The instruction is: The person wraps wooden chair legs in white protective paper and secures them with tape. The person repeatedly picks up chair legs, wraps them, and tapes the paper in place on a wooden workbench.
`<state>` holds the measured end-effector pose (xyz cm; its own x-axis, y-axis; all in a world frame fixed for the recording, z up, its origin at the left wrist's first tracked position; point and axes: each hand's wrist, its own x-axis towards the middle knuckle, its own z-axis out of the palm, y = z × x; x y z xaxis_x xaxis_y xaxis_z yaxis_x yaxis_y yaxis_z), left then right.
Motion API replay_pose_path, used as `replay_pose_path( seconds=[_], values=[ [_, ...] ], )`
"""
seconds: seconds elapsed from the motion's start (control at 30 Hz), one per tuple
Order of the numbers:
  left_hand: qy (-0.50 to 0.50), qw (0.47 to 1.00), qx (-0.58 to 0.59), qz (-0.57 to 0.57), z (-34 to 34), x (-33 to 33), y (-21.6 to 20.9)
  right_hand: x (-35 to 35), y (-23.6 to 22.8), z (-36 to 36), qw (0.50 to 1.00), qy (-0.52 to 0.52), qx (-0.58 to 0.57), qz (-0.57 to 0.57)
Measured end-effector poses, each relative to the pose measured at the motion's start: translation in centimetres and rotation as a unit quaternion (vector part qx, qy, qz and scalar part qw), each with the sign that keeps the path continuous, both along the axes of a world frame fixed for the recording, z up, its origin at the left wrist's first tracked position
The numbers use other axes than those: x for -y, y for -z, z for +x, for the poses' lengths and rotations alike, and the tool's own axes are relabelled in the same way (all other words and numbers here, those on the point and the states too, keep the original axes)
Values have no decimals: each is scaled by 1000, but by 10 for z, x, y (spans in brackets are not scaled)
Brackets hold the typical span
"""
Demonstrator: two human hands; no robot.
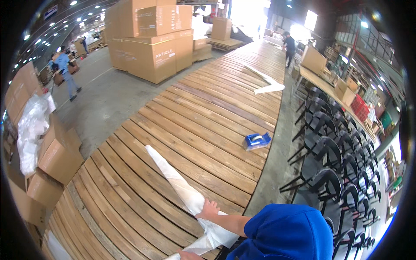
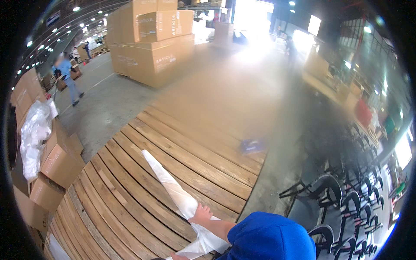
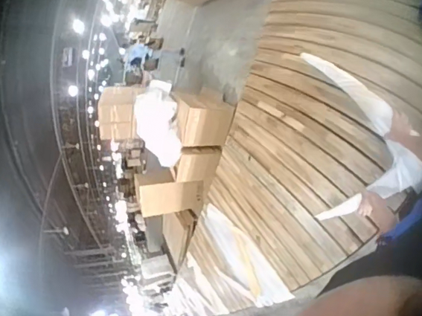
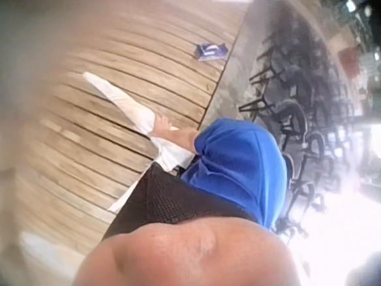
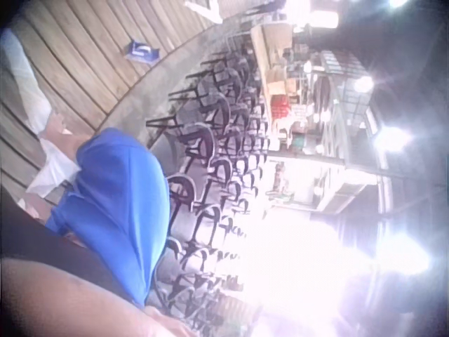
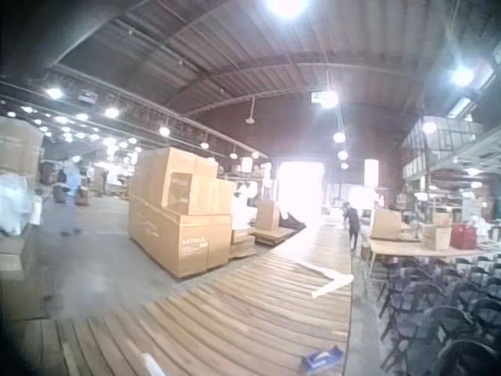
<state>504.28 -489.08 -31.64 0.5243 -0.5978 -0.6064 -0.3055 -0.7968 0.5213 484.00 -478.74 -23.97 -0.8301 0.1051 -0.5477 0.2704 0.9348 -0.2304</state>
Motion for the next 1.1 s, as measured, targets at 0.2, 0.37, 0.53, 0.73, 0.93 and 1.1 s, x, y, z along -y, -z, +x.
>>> replay_pose_path(
  seconds=[0.2, 0.37, 0.53, 0.73, 0.93, 1.1],
  values=[
    [-48, 994, -71, -63, 21, 12, 0, 7, 4, 5, 1000, 5, 11, -11],
    [-84, 965, -177, -175, 37, 1, -34, -38, -25, 22, 993, 34, -111, -24],
    [7, 938, -225, -265, -20, -48, -183, -120, -122, -9, 919, 62, -251, -297],
    [104, 847, -438, -283, -127, -194, -347, -302, -248, -41, 742, 214, -438, -460],
    [343, 635, -611, -324, -205, -331, -392, -484, -297, -22, 554, 343, -573, -498],
    [400, 461, -742, -277, -276, -439, -435, -609, -271, -6, 495, 320, -717, -372]
  ],
)
